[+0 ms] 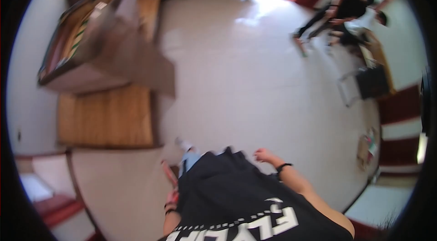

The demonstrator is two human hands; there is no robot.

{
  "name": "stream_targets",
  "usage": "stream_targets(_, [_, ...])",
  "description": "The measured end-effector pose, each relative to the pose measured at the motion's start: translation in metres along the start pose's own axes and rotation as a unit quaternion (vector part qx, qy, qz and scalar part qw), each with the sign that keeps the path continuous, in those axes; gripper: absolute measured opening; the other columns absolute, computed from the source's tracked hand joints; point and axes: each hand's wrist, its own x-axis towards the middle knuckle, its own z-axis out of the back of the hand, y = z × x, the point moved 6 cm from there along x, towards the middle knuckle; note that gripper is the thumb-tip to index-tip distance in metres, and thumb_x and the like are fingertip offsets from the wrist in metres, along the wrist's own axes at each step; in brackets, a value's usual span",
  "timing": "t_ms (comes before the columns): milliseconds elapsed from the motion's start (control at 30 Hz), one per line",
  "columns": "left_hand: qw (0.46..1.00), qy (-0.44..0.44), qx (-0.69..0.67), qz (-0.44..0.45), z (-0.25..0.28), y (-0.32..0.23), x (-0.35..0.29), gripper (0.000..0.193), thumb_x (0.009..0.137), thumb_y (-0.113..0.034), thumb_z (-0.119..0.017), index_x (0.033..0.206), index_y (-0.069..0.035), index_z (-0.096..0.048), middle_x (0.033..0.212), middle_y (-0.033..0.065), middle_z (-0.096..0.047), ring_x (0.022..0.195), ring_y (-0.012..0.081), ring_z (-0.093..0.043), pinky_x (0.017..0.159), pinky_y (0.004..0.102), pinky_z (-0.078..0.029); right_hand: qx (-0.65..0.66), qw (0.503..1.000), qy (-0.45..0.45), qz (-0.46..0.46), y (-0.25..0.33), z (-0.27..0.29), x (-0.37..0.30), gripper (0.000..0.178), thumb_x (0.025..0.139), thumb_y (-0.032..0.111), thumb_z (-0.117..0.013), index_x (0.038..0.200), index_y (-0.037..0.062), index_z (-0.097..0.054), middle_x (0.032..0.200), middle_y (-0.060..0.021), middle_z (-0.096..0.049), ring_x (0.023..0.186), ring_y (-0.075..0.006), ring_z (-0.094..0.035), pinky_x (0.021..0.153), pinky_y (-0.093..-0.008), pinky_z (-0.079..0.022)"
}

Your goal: Sweep the floor using a broom and dustpan.

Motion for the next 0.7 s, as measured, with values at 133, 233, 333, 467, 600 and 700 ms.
stream_targets(133, [0.975, -0.015, -0.131, 0.176, -0.066, 0.030, -0.080, 0.016, 0.073, -0.008, -0.056, 0.065, -0.007, -0.041, 0.054, 0.0022, -0.044, 0.044, 0.0125, -0.048, 0.039, 0.0214, -0.042, 0.087, 0.995, -0.024, 0.034, -0.046, 0.055, -0.054, 0.019, 0.081, 0.020, -0.057, 0.086, 0.0022, -0.061, 0.066, -0.0081, -0.062, 0.056, -0.0142, -0.058, 0.048, -0.0281, -0.047])
stream_targets(233, [0.952, 0.030, -0.178, 0.248, -0.099, 0.056, -0.082, 0.019, 0.074, -0.006, -0.053, 0.062, -0.007, -0.039, 0.051, 0.0005, -0.042, 0.042, 0.0102, -0.045, 0.038, 0.0190, -0.039, 0.120, 0.993, -0.023, -0.010, -0.083, 0.080, -0.072, 0.016, 0.082, 0.016, -0.052, 0.086, 0.0025, -0.059, 0.066, -0.0091, -0.062, 0.056, -0.0155, -0.059, 0.049, -0.0295, -0.047])
stream_targets(333, [0.974, 0.020, -0.095, 0.205, -0.102, 0.049, -0.098, 0.017, 0.072, -0.003, -0.053, 0.062, -0.007, -0.040, 0.051, 0.0008, -0.043, 0.041, 0.0100, -0.044, 0.037, 0.0190, -0.037, 0.111, 0.993, 0.003, -0.026, -0.102, 0.071, -0.079, 0.017, 0.083, 0.015, -0.048, 0.089, 0.0035, -0.058, 0.068, -0.0081, -0.061, 0.057, -0.0158, -0.059, 0.052, -0.0305, -0.048])
stream_targets(467, [0.978, 0.000, 0.025, 0.208, -0.087, 0.018, -0.111, 0.015, 0.072, -0.005, -0.052, 0.061, -0.008, -0.043, 0.051, 0.0010, -0.045, 0.040, 0.0096, -0.044, 0.037, 0.0214, -0.036, 0.149, 0.988, -0.008, -0.038, -0.112, 0.043, -0.080, 0.018, 0.084, 0.015, -0.045, 0.092, 0.0043, -0.057, 0.069, -0.0075, -0.061, 0.058, -0.0151, -0.058, 0.054, -0.0309, -0.048])
stream_targets(600, [0.947, -0.027, 0.272, 0.171, -0.061, -0.043, -0.101, 0.015, 0.074, -0.008, -0.054, 0.062, -0.007, -0.046, 0.050, 0.0027, -0.044, 0.037, 0.0131, -0.041, 0.036, 0.0282, -0.033, 0.174, 0.984, -0.035, -0.027, -0.093, 0.000, -0.075, 0.017, 0.083, 0.019, -0.051, 0.088, 0.0043, -0.059, 0.069, -0.0070, -0.061, 0.059, -0.0152, -0.058, 0.053, -0.0291, -0.047])
stream_targets(700, [0.907, 0.006, 0.394, 0.150, -0.056, -0.102, -0.079, 0.013, 0.075, -0.009, -0.054, 0.063, -0.006, -0.048, 0.051, 0.0031, -0.045, 0.038, 0.0132, -0.041, 0.037, 0.0297, -0.034, 0.263, 0.964, -0.038, 0.018, -0.029, -0.042, -0.075, 0.018, 0.083, 0.020, -0.054, 0.088, 0.0032, -0.059, 0.070, -0.0074, -0.061, 0.061, -0.0147, -0.058, 0.052, -0.0274, -0.046])
